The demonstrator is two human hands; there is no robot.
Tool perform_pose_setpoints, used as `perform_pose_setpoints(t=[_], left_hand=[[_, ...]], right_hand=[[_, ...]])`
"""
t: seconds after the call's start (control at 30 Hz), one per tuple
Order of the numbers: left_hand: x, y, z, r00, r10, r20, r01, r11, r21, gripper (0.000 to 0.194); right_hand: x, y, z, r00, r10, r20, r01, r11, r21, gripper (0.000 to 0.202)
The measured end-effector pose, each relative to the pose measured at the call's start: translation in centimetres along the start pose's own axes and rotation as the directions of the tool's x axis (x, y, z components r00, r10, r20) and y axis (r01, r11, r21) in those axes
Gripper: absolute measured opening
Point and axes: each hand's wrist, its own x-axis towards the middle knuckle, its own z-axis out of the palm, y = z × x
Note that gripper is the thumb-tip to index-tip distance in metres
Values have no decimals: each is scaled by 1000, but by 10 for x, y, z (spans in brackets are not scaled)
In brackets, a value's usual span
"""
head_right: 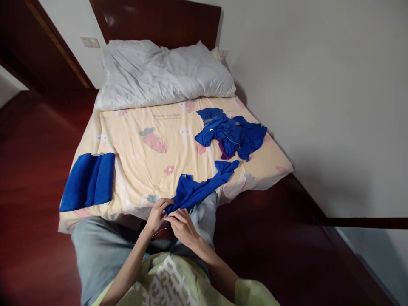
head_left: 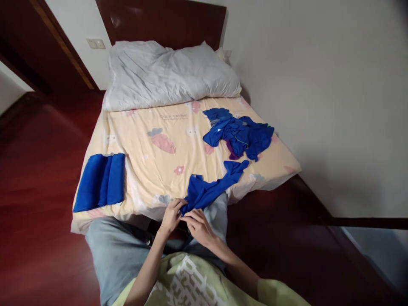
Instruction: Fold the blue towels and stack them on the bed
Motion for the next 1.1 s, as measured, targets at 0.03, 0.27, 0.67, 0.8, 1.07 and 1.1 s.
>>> perform_pose_setpoints(t=[0.03, 0.27, 0.67, 0.8, 1.07, 1.1], left_hand=[[-8, 1, -4, 999, -33, -25, 32, 999, -22, 54], [-69, 24, -35, 930, -37, -366, 68, 995, 74, 46], [-107, 85, -110, 787, 86, -612, 103, 958, 266, 24], [-109, 97, -120, 836, 107, -539, 91, 940, 328, 17], [-112, 108, -139, 876, 159, -456, 80, 883, 463, 14], [-115, 109, -143, 874, 168, -456, 74, 881, 467, 15]], right_hand=[[-1, -6, 4, 1000, 6, -18, -6, 1000, 10, 38], [-2, -24, 30, 994, -4, -109, 2, 1000, -19, 22], [31, -61, 42, 941, 45, -334, -29, 998, 53, 18], [44, -83, 38, 949, -48, -311, 74, 995, 74, 25], [41, -96, 33, 947, -44, -318, 53, 998, 18, 33], [39, -93, 31, 946, -42, -323, 48, 999, 10, 37]])
